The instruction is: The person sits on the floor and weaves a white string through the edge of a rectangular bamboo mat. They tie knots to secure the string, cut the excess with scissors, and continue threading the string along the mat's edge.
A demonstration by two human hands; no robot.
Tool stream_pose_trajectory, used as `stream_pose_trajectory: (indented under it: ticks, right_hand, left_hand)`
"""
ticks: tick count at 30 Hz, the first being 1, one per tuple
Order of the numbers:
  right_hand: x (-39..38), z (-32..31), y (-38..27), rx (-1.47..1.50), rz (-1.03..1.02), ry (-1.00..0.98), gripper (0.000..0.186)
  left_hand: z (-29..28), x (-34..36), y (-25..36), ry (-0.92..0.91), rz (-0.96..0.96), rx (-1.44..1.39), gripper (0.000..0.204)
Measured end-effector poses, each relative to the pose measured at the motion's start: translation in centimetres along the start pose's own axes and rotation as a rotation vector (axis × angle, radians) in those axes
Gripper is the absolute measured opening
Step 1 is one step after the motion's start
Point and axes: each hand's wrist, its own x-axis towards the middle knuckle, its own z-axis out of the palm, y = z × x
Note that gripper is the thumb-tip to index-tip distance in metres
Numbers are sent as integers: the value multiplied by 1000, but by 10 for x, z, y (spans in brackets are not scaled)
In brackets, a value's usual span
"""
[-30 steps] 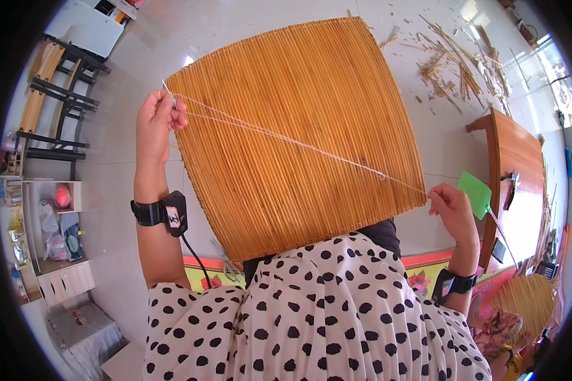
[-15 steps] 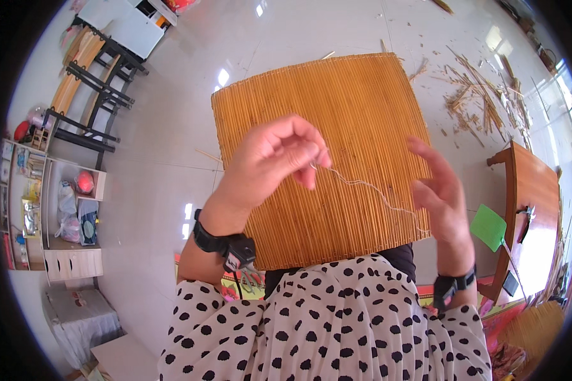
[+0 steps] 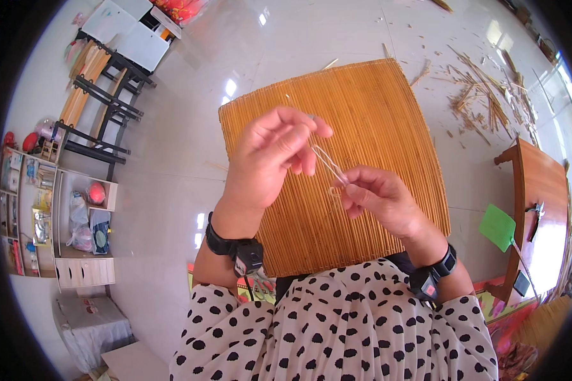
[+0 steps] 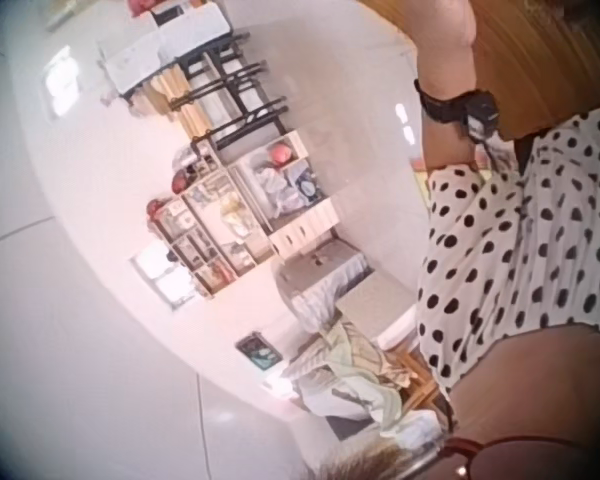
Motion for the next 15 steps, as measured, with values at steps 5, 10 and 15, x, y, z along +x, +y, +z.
stream_pose_trajectory:
  ticks: [5,10,15]
  right_hand:
    - [-11,-24,10,-61,-20,63,15]
    - [-28,-45,11,-138,2,158,13]
    - [-48,-62,14,-183,38,259,13]
  left_hand:
    - [-33,9,-7,112,124,-140,12]
    - [-81,20,-17,252,155,-134,12]
    - [-115,20,-31,401,60,37,13]
